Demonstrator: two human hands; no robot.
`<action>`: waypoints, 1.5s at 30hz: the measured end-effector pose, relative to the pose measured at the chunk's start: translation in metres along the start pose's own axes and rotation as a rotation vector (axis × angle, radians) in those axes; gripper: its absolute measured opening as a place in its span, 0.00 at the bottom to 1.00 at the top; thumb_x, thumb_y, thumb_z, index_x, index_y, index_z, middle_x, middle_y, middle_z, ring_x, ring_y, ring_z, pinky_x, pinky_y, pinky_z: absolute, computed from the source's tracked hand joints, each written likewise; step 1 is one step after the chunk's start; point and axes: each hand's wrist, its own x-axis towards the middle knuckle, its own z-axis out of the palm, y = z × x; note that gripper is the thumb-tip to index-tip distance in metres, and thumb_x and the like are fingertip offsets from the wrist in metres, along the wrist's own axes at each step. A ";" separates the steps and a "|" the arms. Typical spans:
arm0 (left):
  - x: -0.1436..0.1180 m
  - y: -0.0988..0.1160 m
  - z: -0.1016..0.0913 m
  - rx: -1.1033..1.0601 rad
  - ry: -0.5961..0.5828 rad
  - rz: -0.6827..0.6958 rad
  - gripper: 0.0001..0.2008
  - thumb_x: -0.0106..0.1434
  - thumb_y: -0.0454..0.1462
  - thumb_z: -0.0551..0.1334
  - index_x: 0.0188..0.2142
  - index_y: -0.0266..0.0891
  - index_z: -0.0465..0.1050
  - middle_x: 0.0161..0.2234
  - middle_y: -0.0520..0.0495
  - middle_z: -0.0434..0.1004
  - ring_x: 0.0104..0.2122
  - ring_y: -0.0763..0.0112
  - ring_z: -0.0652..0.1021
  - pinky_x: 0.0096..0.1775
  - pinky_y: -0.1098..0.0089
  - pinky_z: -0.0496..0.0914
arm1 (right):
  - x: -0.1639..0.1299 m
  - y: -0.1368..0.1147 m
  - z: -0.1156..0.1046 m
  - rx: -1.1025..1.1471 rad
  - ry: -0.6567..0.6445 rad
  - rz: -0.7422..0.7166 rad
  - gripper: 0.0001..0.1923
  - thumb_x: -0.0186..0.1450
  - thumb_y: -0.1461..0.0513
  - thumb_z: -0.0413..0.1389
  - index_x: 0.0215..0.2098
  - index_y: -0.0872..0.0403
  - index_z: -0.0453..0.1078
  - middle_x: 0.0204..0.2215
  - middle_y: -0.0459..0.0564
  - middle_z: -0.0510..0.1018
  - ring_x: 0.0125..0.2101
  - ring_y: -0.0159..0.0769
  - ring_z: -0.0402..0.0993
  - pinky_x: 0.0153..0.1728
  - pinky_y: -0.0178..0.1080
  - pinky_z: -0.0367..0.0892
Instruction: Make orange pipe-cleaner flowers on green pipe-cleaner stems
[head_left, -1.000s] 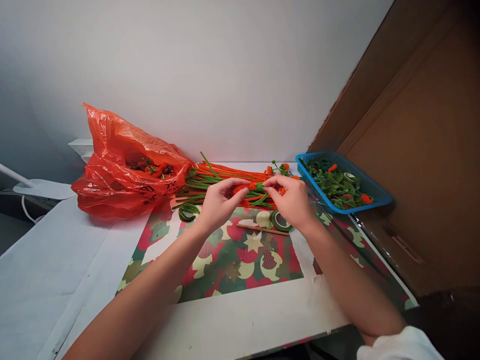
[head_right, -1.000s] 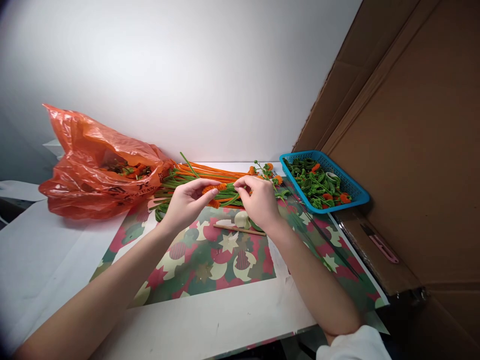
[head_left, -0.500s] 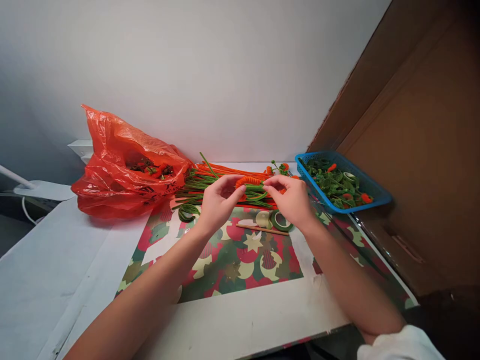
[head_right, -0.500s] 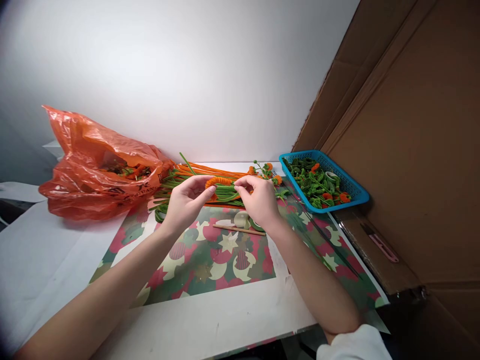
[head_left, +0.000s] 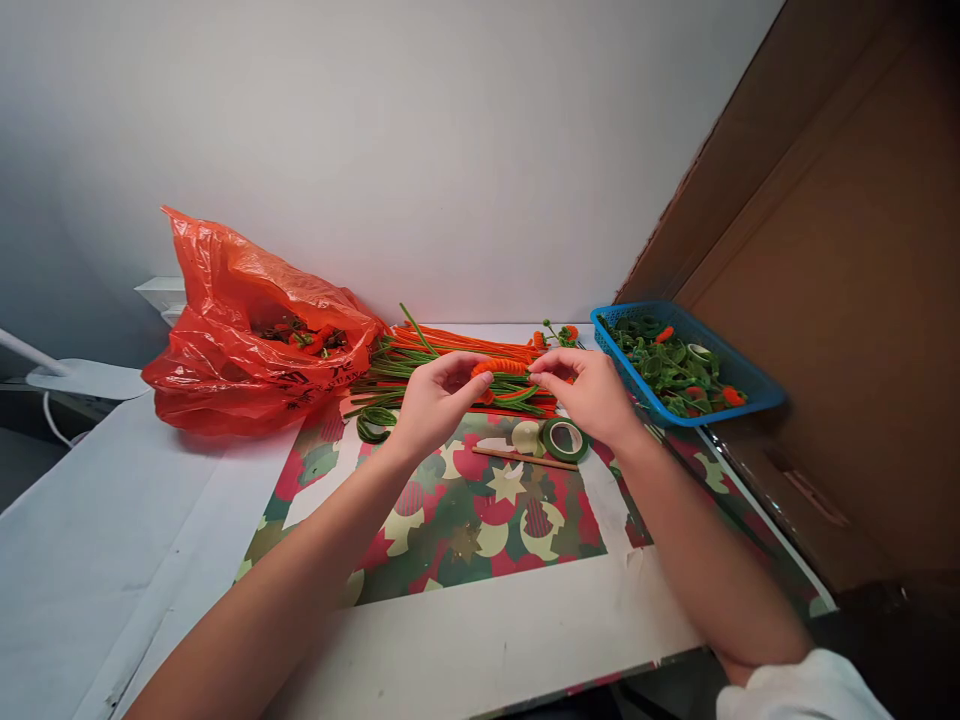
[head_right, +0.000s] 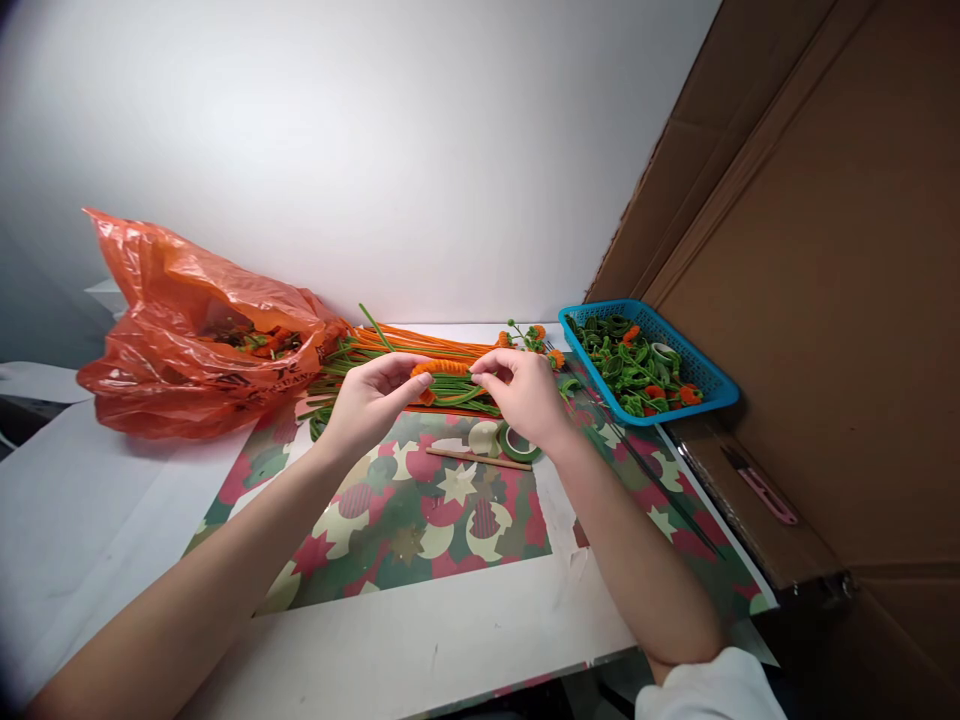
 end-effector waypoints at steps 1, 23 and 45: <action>0.000 0.001 0.000 0.002 -0.005 -0.002 0.13 0.56 0.42 0.67 0.37 0.35 0.76 0.25 0.52 0.73 0.25 0.73 0.74 0.29 0.74 0.69 | 0.001 0.001 -0.002 0.006 -0.017 0.003 0.04 0.59 0.63 0.59 0.29 0.55 0.76 0.28 0.48 0.81 0.28 0.34 0.75 0.31 0.36 0.69; -0.001 0.002 0.001 -0.032 -0.131 -0.123 0.16 0.53 0.44 0.69 0.36 0.34 0.77 0.28 0.49 0.78 0.26 0.72 0.75 0.31 0.71 0.71 | 0.000 0.002 -0.003 0.136 -0.108 0.060 0.06 0.55 0.64 0.61 0.26 0.54 0.67 0.24 0.44 0.75 0.26 0.32 0.73 0.28 0.34 0.68; -0.001 0.000 0.003 -0.135 -0.009 -0.064 0.20 0.53 0.44 0.70 0.43 0.37 0.76 0.34 0.47 0.80 0.32 0.69 0.79 0.36 0.70 0.75 | -0.003 0.000 0.017 0.329 0.099 0.153 0.11 0.55 0.61 0.63 0.35 0.55 0.72 0.28 0.49 0.80 0.30 0.36 0.78 0.35 0.38 0.74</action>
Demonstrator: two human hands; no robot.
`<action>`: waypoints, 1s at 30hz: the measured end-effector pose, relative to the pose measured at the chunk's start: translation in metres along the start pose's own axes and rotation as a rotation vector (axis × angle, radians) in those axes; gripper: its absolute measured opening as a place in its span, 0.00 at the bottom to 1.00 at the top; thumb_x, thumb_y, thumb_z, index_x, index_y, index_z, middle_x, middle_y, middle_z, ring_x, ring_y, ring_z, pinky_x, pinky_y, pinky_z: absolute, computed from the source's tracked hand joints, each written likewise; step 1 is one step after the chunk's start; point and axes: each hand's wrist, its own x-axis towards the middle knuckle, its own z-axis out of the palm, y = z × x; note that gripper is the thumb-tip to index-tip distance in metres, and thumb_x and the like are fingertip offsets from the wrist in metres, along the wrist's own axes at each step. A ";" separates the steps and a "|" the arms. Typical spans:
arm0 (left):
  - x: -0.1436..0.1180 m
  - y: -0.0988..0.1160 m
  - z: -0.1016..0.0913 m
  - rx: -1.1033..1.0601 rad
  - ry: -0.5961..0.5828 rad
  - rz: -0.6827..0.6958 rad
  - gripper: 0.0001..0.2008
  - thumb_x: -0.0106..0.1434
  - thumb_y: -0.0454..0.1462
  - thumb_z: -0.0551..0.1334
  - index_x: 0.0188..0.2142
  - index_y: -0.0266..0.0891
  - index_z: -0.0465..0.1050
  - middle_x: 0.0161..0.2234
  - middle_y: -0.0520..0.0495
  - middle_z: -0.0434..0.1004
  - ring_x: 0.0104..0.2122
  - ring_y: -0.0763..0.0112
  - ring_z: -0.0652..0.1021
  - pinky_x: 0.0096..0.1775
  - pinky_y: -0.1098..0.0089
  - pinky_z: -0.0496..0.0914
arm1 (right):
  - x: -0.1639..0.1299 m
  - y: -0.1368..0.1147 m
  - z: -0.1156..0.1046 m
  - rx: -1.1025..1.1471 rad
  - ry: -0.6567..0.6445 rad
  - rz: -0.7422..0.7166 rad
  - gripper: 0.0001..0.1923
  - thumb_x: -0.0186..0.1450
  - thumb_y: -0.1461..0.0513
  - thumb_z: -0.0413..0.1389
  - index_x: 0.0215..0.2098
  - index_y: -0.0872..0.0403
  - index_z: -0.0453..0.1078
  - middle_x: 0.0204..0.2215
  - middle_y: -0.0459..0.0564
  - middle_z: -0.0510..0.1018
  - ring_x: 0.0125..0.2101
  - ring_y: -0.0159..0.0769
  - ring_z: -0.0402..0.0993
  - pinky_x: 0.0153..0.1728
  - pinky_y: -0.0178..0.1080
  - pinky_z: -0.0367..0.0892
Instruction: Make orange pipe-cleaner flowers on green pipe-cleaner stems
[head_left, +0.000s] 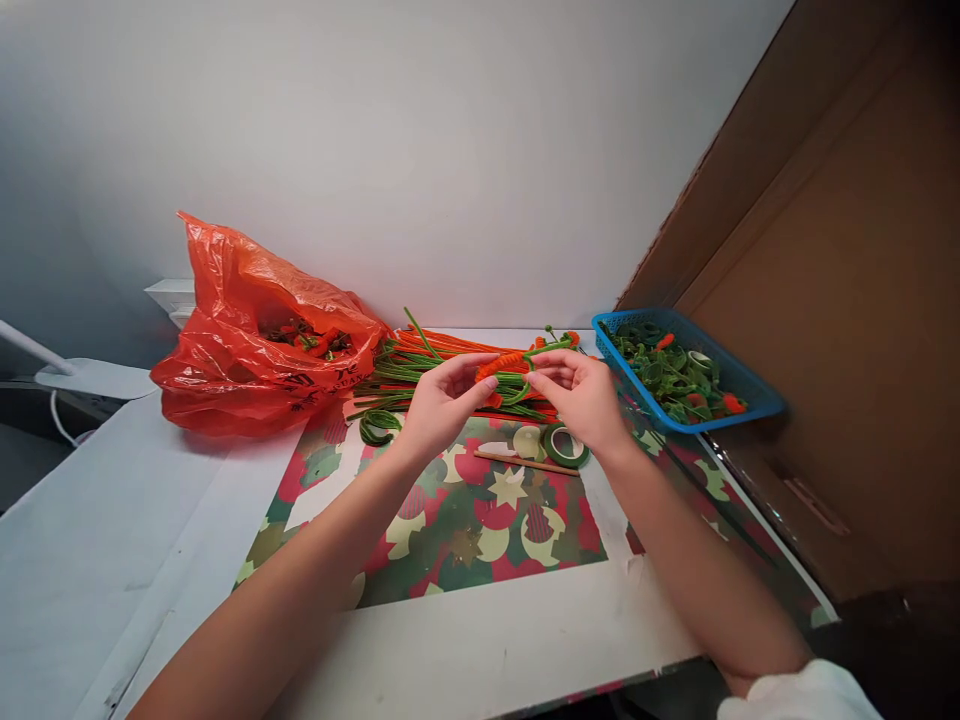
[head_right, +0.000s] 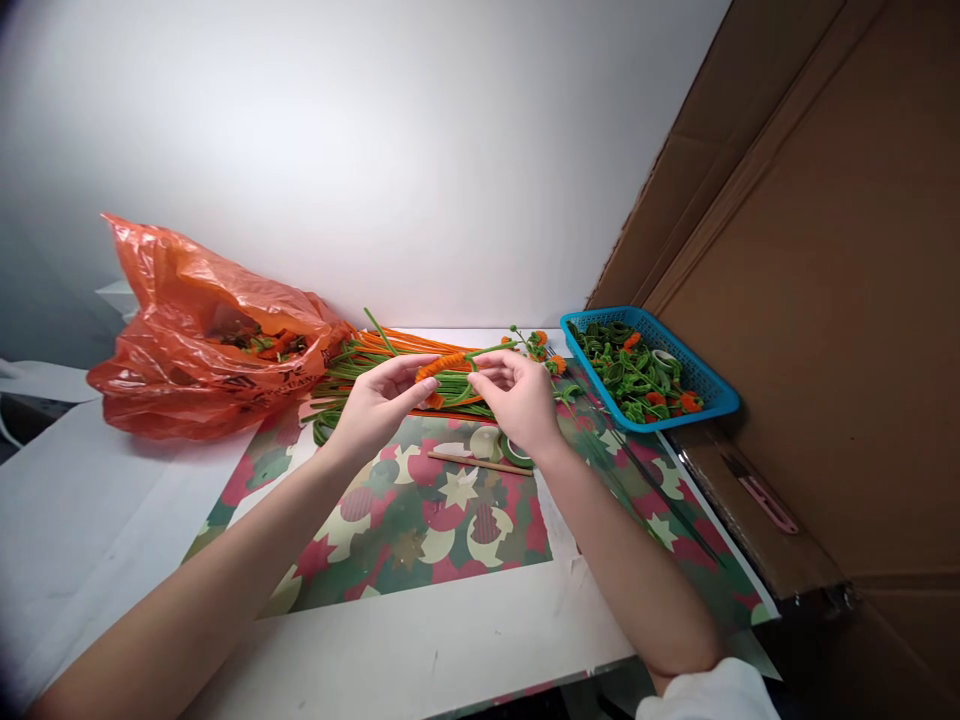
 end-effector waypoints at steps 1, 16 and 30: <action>0.000 0.000 0.000 0.000 -0.001 -0.001 0.20 0.53 0.44 0.70 0.43 0.37 0.77 0.35 0.46 0.80 0.33 0.69 0.79 0.36 0.70 0.75 | 0.000 0.002 0.001 0.019 0.009 -0.001 0.10 0.54 0.61 0.63 0.34 0.56 0.73 0.28 0.50 0.81 0.31 0.36 0.78 0.36 0.38 0.74; 0.002 -0.001 -0.002 0.047 0.006 0.010 0.19 0.57 0.50 0.65 0.39 0.37 0.76 0.29 0.49 0.77 0.27 0.71 0.75 0.33 0.70 0.72 | 0.003 0.002 0.001 0.211 -0.028 0.149 0.17 0.46 0.55 0.69 0.31 0.55 0.76 0.26 0.48 0.81 0.30 0.37 0.79 0.35 0.40 0.76; 0.007 -0.012 -0.011 0.265 -0.061 0.039 0.12 0.62 0.44 0.57 0.26 0.39 0.66 0.23 0.53 0.67 0.25 0.72 0.68 0.30 0.72 0.63 | 0.008 0.017 0.006 0.438 -0.147 0.528 0.23 0.55 0.43 0.61 0.25 0.54 0.67 0.19 0.48 0.77 0.20 0.34 0.75 0.22 0.35 0.71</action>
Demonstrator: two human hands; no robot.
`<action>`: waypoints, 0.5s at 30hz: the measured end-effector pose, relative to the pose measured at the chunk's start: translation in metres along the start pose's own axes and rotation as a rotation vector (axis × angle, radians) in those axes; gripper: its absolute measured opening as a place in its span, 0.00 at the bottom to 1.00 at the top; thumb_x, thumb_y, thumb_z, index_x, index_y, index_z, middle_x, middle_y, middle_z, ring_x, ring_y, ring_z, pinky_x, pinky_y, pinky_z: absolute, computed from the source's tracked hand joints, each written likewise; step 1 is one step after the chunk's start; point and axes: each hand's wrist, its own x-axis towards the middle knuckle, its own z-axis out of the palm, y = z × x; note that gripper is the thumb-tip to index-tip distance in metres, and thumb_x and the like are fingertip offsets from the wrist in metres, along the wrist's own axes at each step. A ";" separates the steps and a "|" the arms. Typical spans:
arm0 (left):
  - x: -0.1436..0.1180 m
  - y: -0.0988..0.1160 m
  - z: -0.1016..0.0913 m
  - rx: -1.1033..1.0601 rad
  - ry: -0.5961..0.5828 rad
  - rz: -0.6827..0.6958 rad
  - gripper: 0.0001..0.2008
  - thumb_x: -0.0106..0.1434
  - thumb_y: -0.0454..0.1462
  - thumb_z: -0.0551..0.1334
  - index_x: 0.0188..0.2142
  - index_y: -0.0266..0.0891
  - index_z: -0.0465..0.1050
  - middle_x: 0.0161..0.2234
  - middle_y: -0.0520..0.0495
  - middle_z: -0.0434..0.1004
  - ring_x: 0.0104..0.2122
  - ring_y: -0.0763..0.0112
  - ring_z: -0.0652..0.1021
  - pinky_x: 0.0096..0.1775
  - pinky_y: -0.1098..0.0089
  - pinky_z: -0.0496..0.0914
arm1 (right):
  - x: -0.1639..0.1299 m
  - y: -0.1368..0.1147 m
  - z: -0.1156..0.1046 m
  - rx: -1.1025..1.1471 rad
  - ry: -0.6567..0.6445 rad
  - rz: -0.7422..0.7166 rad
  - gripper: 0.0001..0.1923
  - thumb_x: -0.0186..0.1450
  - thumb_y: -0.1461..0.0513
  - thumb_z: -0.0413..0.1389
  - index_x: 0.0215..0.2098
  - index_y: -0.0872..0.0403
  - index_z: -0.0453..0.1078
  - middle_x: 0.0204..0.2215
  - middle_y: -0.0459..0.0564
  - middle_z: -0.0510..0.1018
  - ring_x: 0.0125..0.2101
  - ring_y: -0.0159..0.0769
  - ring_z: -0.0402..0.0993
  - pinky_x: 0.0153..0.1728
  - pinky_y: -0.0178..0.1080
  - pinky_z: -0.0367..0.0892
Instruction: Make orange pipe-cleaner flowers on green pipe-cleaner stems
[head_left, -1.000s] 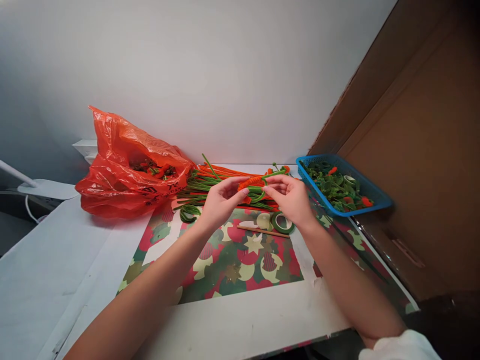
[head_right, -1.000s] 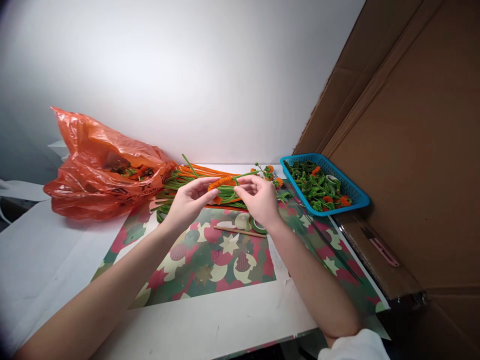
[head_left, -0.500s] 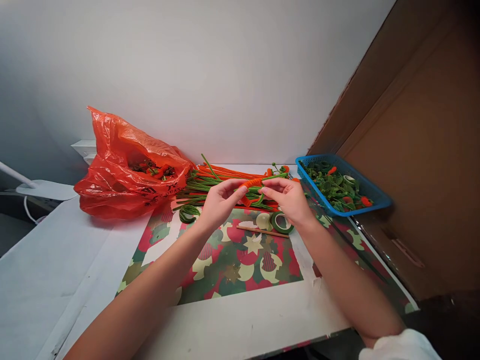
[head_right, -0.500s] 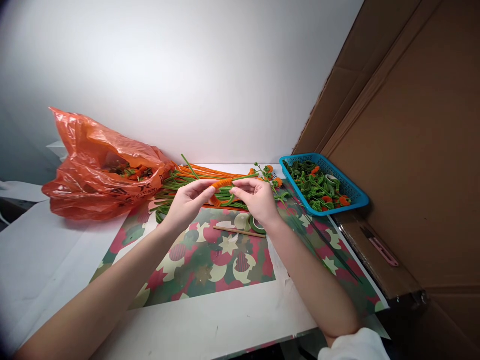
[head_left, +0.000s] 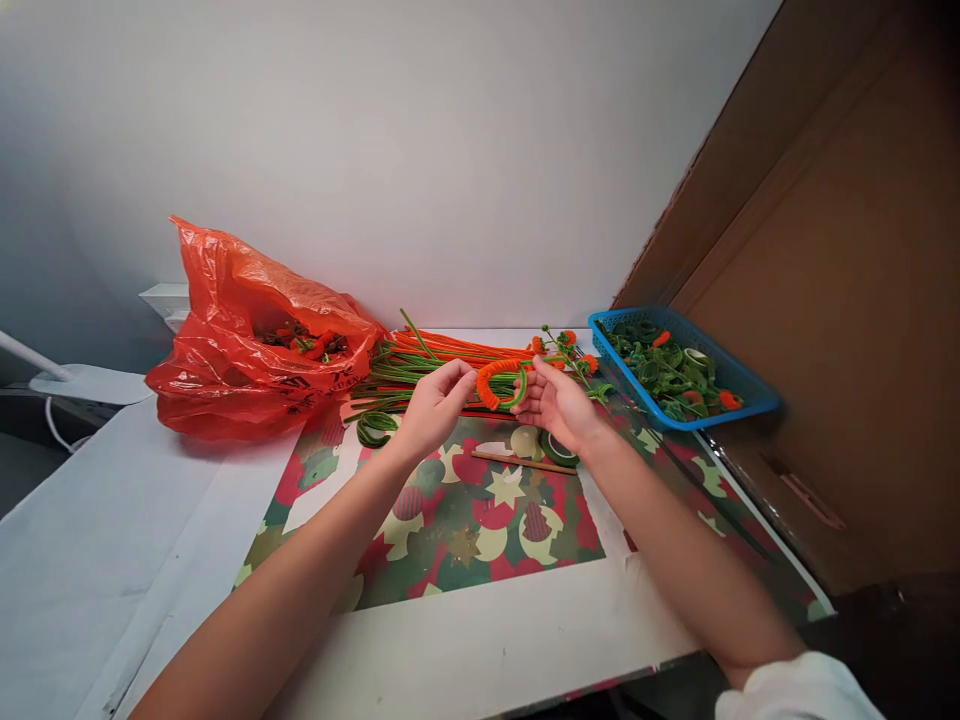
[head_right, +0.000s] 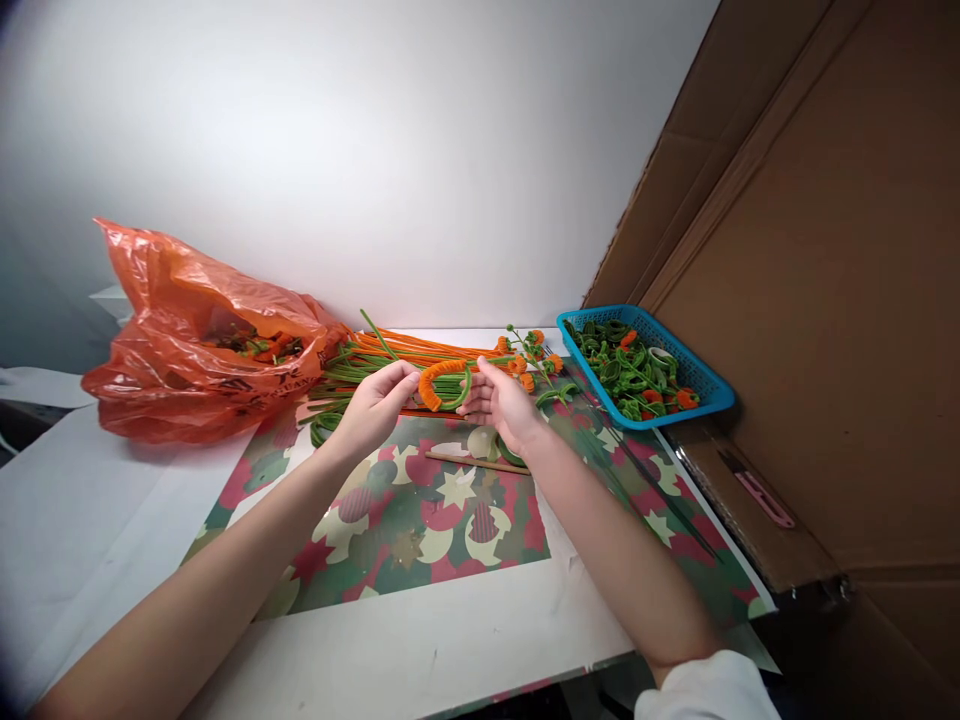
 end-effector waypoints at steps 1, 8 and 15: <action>0.000 0.000 0.000 0.003 -0.020 -0.004 0.12 0.61 0.44 0.58 0.25 0.39 0.66 0.23 0.53 0.67 0.25 0.72 0.68 0.30 0.72 0.63 | 0.002 0.003 0.001 0.003 0.012 0.002 0.25 0.56 0.41 0.59 0.24 0.54 0.67 0.18 0.47 0.75 0.19 0.34 0.73 0.21 0.35 0.70; 0.003 -0.004 -0.001 -0.024 0.019 -0.032 0.10 0.55 0.40 0.58 0.20 0.39 0.65 0.20 0.54 0.66 0.22 0.73 0.68 0.27 0.73 0.63 | 0.010 0.013 0.001 -0.028 0.186 -0.178 0.28 0.49 0.40 0.64 0.18 0.53 0.61 0.13 0.39 0.63 0.15 0.25 0.60 0.19 0.32 0.63; 0.013 -0.003 -0.020 -0.120 0.222 -0.009 0.07 0.50 0.38 0.55 0.18 0.40 0.62 0.19 0.54 0.65 0.22 0.75 0.67 0.27 0.74 0.63 | 0.012 -0.004 -0.012 -0.047 0.259 -0.318 0.29 0.51 0.38 0.62 0.17 0.53 0.62 0.13 0.40 0.61 0.15 0.25 0.58 0.18 0.32 0.58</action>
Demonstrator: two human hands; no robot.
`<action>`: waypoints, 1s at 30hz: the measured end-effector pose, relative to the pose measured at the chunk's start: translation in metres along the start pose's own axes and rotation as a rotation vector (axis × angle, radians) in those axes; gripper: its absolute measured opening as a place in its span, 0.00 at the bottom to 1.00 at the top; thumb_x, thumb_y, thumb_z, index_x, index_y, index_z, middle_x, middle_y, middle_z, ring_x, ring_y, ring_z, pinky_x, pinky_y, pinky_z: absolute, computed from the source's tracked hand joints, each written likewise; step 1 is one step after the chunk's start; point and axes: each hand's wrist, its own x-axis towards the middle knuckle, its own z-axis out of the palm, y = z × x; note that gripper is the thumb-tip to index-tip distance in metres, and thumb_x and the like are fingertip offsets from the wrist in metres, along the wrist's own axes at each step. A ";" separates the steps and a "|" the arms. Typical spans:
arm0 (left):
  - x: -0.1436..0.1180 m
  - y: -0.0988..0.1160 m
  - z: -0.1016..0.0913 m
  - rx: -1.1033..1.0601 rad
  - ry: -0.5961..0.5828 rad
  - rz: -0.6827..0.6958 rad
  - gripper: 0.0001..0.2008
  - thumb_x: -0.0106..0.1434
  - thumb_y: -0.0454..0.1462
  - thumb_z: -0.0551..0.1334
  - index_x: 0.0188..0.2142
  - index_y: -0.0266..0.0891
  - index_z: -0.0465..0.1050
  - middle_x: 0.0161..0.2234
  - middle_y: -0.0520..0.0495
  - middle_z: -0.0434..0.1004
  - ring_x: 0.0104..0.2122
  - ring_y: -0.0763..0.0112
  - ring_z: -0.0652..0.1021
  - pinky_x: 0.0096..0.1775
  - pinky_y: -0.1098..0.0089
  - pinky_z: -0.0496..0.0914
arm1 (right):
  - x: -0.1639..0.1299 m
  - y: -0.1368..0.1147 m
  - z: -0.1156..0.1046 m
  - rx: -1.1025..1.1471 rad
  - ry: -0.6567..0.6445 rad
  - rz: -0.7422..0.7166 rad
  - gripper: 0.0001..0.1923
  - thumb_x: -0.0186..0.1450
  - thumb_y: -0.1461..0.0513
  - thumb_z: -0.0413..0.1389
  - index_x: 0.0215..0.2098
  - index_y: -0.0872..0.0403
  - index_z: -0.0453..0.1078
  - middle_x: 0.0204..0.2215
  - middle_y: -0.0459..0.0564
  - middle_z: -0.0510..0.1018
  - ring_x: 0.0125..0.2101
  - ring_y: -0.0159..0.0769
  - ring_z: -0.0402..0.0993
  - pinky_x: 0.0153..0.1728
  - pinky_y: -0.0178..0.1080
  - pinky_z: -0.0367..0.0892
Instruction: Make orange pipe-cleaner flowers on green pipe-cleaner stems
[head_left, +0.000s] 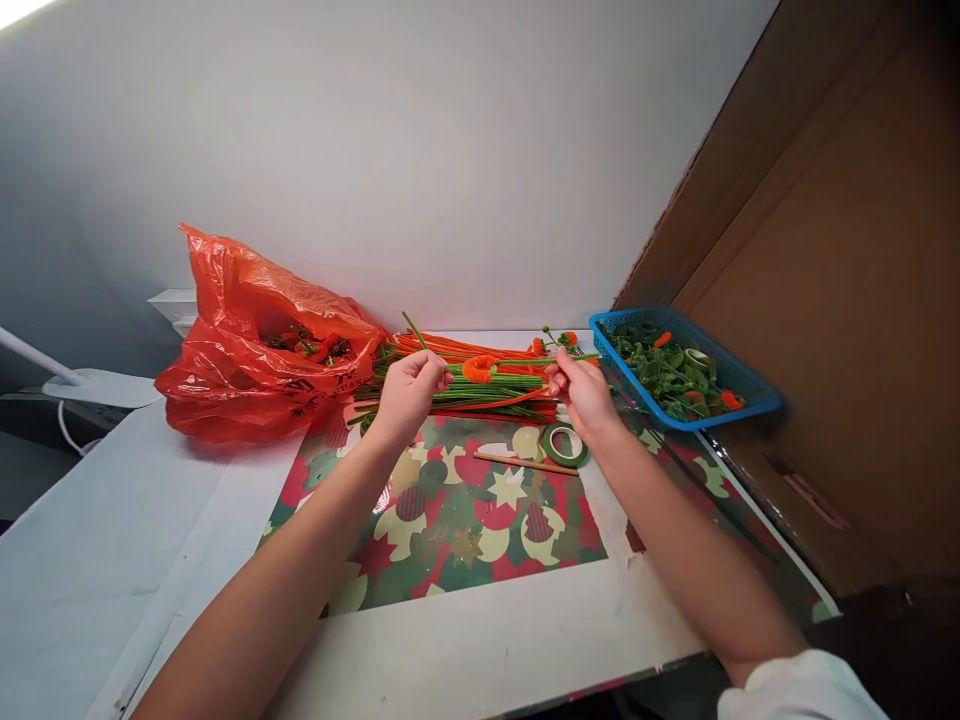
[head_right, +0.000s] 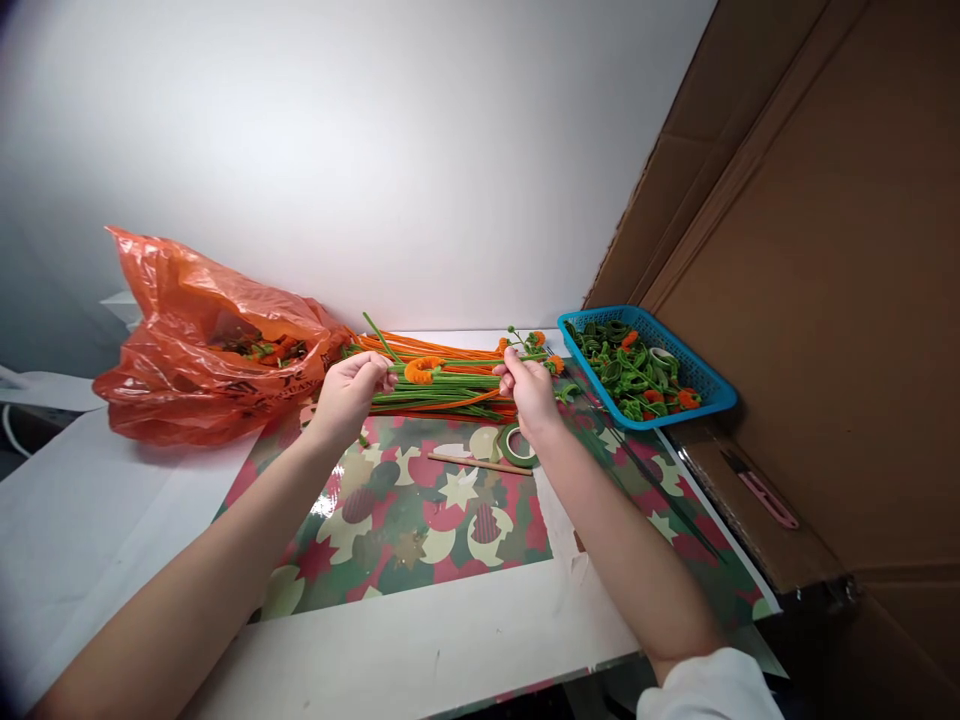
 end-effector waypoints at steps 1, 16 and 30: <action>0.000 0.002 -0.001 -0.008 -0.005 0.006 0.07 0.49 0.38 0.56 0.17 0.39 0.62 0.19 0.54 0.65 0.22 0.75 0.68 0.27 0.74 0.63 | 0.001 -0.002 -0.001 -0.006 0.004 -0.025 0.29 0.51 0.38 0.61 0.17 0.53 0.62 0.13 0.40 0.60 0.15 0.25 0.58 0.17 0.32 0.58; 0.002 0.011 -0.010 0.009 -0.015 0.113 0.10 0.51 0.36 0.56 0.16 0.39 0.61 0.18 0.54 0.64 0.23 0.75 0.67 0.29 0.74 0.63 | 0.016 -0.009 -0.021 0.065 0.022 0.132 0.20 0.49 0.51 0.67 0.21 0.54 0.64 0.15 0.38 0.64 0.15 0.22 0.58 0.16 0.29 0.58; -0.006 0.015 0.001 0.073 -0.166 0.075 0.11 0.54 0.39 0.58 0.18 0.39 0.63 0.19 0.53 0.67 0.22 0.74 0.67 0.27 0.73 0.62 | -0.026 -0.010 0.010 -0.330 -0.568 0.174 0.14 0.61 0.52 0.60 0.33 0.56 0.72 0.33 0.48 0.79 0.33 0.32 0.74 0.31 0.31 0.65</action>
